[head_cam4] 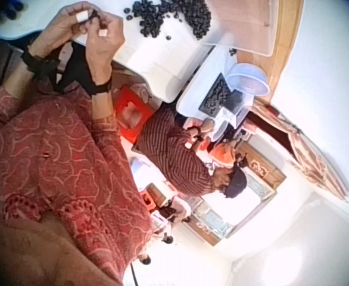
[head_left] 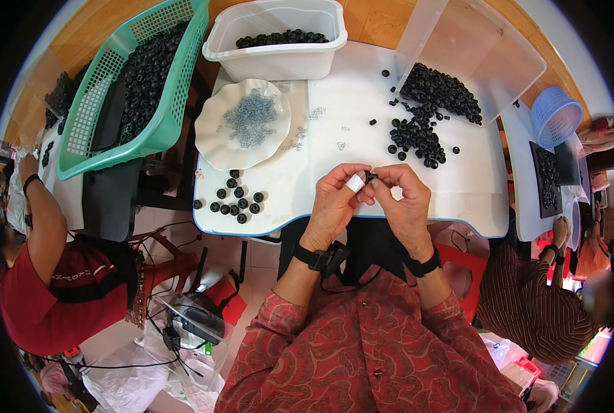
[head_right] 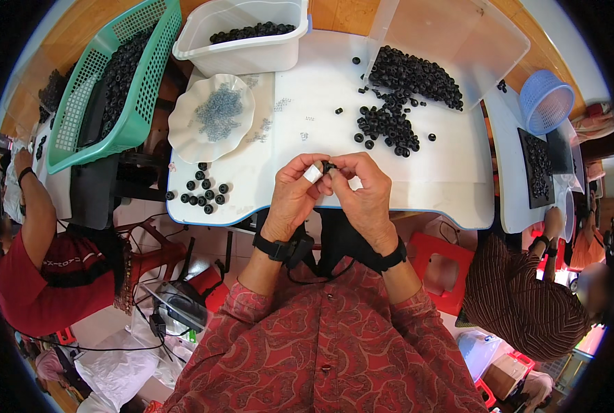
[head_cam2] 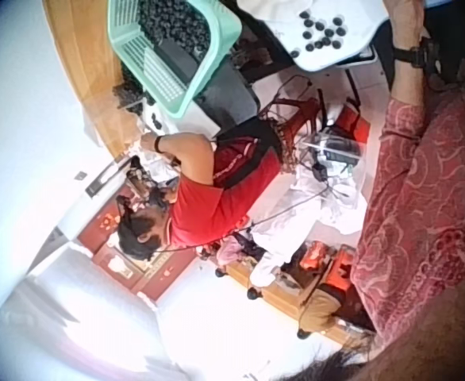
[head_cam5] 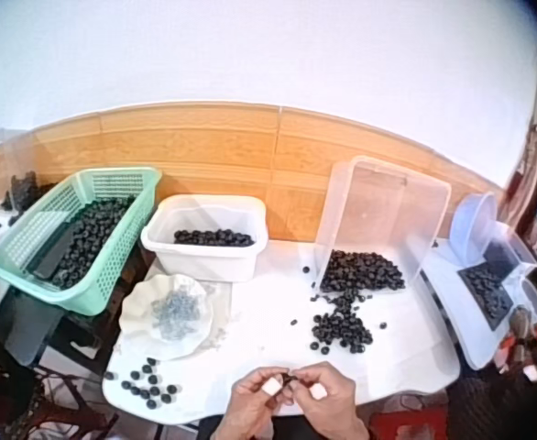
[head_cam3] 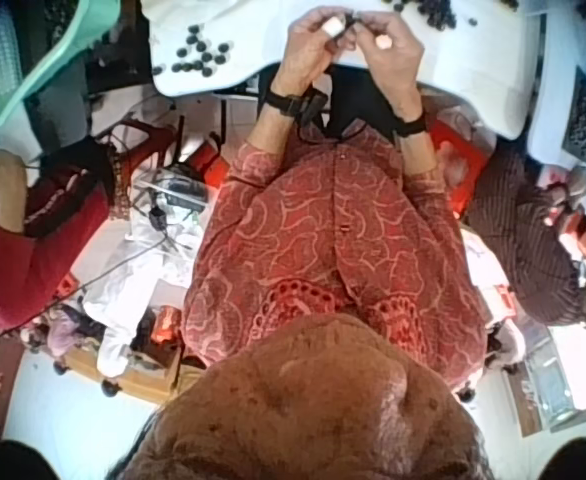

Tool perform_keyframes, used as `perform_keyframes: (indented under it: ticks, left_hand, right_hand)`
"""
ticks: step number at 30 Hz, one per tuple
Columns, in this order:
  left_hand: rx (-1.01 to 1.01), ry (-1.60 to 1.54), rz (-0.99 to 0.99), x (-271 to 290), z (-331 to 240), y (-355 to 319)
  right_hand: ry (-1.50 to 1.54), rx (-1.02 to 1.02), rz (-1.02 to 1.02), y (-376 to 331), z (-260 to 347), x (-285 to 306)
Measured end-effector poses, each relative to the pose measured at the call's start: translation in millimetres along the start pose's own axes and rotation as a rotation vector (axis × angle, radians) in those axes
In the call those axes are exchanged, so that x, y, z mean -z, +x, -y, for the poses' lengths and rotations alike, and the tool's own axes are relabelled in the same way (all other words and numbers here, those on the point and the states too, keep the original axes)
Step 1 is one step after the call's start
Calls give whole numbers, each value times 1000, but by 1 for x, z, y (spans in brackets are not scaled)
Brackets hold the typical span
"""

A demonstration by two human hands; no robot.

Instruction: Assembling small black spheres onto white plastic components as part of a manufacturing task.

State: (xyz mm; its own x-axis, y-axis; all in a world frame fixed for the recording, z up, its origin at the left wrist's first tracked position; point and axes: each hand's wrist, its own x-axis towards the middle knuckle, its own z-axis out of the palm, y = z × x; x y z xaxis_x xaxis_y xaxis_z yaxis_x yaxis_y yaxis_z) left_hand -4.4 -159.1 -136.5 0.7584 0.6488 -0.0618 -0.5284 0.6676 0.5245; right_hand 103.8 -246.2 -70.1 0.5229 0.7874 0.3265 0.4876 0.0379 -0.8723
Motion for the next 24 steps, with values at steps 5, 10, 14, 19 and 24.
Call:
perform_keyframes:
  ticks: [5, 10, 14, 19, 24]
  left_hand:
    - [-17, 22, 10, 1, 1, 0]
    - [-32, 66, -2, 0, 3, -1]
    - [-36, 155, 1, 2, 6, -1]
    - [-43, 294, -49, -7, 4, -4]
    - [16, 517, -84, -9, -11, -13]
  right_hand:
    - [-86, 66, 0, 0, 2, 1]
    - [-157, 145, 11, 0, 6, 4]
    - [-181, 132, 25, -2, 10, 6]
    - [-208, 134, 28, -6, 7, 10]
    - [-182, 142, 16, -12, 1, 9]
